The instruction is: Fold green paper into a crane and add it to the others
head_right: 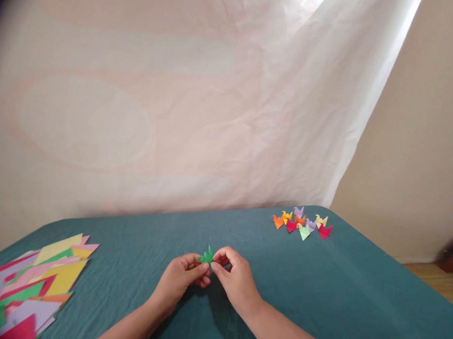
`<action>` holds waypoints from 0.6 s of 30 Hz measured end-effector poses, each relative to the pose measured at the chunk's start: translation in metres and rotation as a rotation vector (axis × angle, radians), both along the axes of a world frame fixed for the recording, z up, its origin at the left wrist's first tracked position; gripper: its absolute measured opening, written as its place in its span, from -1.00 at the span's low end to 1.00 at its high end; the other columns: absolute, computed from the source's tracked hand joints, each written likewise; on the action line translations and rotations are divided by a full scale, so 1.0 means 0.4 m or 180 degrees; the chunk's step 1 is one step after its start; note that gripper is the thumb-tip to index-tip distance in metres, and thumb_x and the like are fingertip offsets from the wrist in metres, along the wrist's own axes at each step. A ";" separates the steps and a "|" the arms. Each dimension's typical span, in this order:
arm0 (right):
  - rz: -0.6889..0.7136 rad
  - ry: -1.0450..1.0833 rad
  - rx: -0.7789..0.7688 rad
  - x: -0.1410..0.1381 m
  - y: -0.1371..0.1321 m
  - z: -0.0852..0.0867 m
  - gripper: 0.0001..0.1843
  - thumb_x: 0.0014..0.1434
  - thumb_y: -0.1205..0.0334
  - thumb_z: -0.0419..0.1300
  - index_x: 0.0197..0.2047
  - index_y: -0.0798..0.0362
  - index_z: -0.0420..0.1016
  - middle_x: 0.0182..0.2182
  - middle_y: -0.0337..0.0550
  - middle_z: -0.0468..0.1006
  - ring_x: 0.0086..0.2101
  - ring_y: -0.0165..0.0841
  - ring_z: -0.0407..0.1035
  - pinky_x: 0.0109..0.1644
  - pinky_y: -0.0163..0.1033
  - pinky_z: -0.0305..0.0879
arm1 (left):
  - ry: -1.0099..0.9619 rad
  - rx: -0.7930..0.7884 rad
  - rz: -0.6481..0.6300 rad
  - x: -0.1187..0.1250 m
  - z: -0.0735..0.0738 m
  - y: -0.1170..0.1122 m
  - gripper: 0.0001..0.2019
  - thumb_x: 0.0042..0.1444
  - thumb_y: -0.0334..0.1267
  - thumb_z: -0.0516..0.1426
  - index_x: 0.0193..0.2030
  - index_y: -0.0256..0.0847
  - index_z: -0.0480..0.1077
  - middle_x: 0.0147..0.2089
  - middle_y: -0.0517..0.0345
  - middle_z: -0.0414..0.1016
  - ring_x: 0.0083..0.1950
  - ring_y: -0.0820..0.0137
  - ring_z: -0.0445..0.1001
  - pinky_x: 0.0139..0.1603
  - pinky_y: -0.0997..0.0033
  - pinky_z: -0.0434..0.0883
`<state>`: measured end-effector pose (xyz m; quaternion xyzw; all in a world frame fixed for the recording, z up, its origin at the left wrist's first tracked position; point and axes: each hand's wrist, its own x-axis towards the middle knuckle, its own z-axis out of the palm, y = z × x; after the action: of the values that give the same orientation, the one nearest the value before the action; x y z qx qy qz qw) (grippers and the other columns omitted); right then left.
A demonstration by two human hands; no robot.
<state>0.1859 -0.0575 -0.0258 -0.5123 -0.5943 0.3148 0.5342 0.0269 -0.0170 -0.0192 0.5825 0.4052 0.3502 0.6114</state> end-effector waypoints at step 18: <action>0.0719 0.0572 -0.0562 0.023 0.020 -0.022 -0.71 0.18 0.03 0.17 -0.20 0.08 0.52 -0.47 -0.24 0.43 -0.54 -0.48 0.18 -0.48 -0.37 0.13 | 0.0656 0.0418 -0.0239 -0.009 0.007 0.002 -0.79 -0.09 -0.17 0.20 -0.57 -0.25 0.33 -0.67 0.31 0.30 -0.62 0.51 0.23 -0.54 0.51 0.16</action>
<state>0.1952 -0.0495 -0.0346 -0.4569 -0.5679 0.4683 0.4993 0.0235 -0.0164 -0.0164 0.6689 0.4201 0.2911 0.5397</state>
